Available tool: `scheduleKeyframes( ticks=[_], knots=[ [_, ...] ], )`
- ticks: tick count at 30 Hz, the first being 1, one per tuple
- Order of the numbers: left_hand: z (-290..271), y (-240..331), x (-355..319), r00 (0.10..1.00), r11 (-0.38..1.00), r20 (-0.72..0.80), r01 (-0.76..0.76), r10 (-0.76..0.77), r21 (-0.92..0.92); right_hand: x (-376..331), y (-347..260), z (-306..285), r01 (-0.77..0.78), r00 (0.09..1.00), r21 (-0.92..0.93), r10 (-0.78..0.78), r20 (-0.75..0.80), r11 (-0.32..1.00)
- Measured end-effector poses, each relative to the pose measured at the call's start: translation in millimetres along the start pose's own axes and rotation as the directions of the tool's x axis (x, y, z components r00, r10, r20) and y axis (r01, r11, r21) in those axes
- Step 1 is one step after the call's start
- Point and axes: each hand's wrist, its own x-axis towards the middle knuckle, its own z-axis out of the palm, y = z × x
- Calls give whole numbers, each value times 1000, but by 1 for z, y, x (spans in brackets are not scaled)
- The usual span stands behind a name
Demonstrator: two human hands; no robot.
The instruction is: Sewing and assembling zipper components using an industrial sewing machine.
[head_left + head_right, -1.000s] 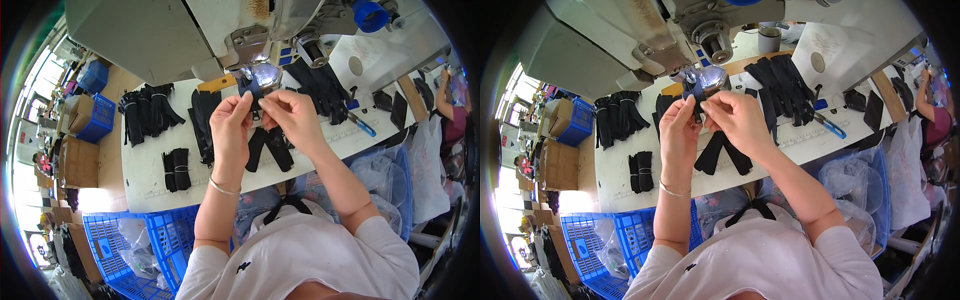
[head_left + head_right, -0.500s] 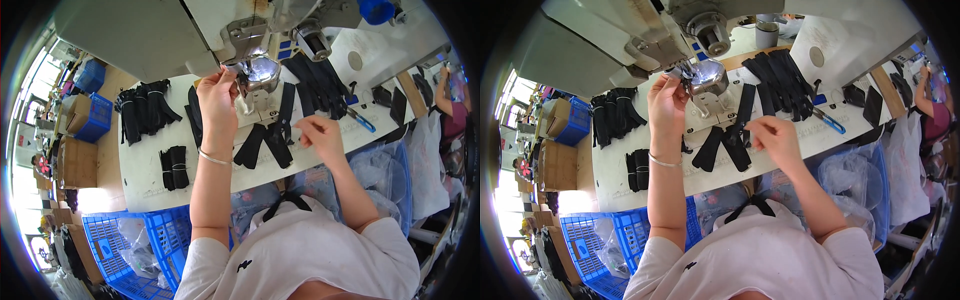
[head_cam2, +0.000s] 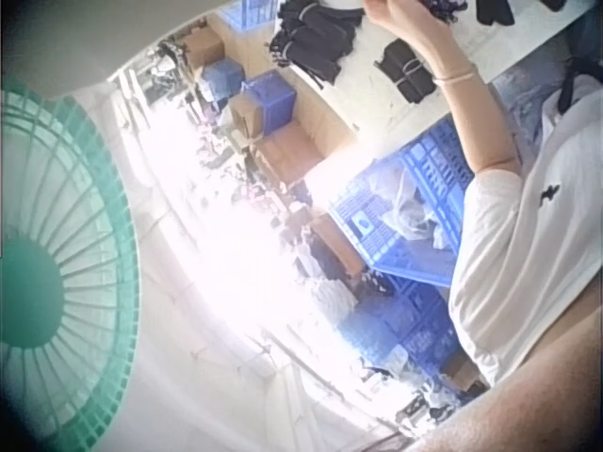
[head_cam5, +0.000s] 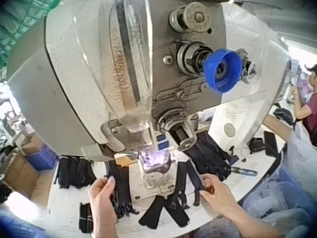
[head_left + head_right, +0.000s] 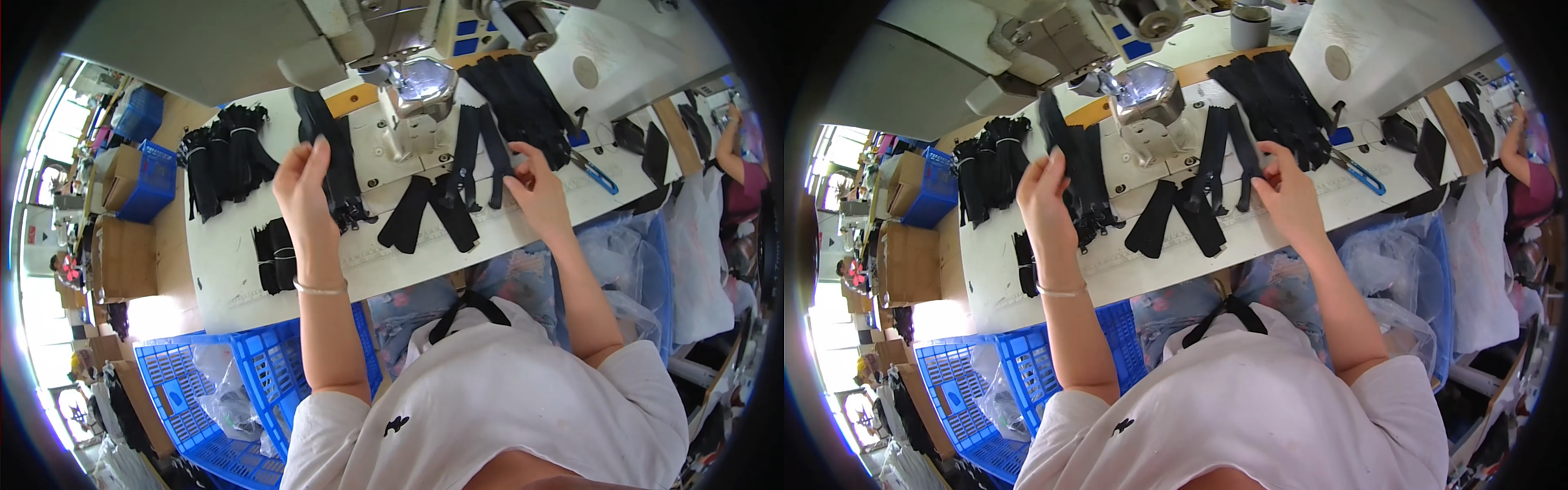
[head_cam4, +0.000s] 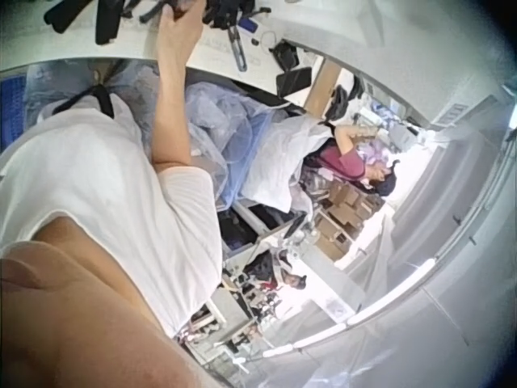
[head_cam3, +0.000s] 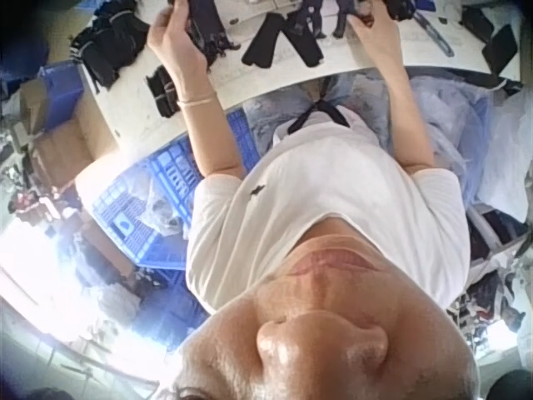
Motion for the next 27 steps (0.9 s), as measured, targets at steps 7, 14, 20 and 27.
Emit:
scheduleKeyframes(
  ticks=[7,14,20,27],
  knots=[
    [-28,-35,-30,919,431,-95,-88,384,898,-11,-27,-2,217,970,293,-173,-169,931],
    [44,-28,-125,887,925,404,62,-223,375,-74,-40,14,671,741,-70,-670,36,738],
    [45,-30,-133,688,886,598,457,-411,83,-85,-27,-4,418,877,303,-468,111,856],
    [48,-29,-141,717,895,540,397,-441,204,-83,-18,-4,121,833,411,-317,453,904]
  ],
)
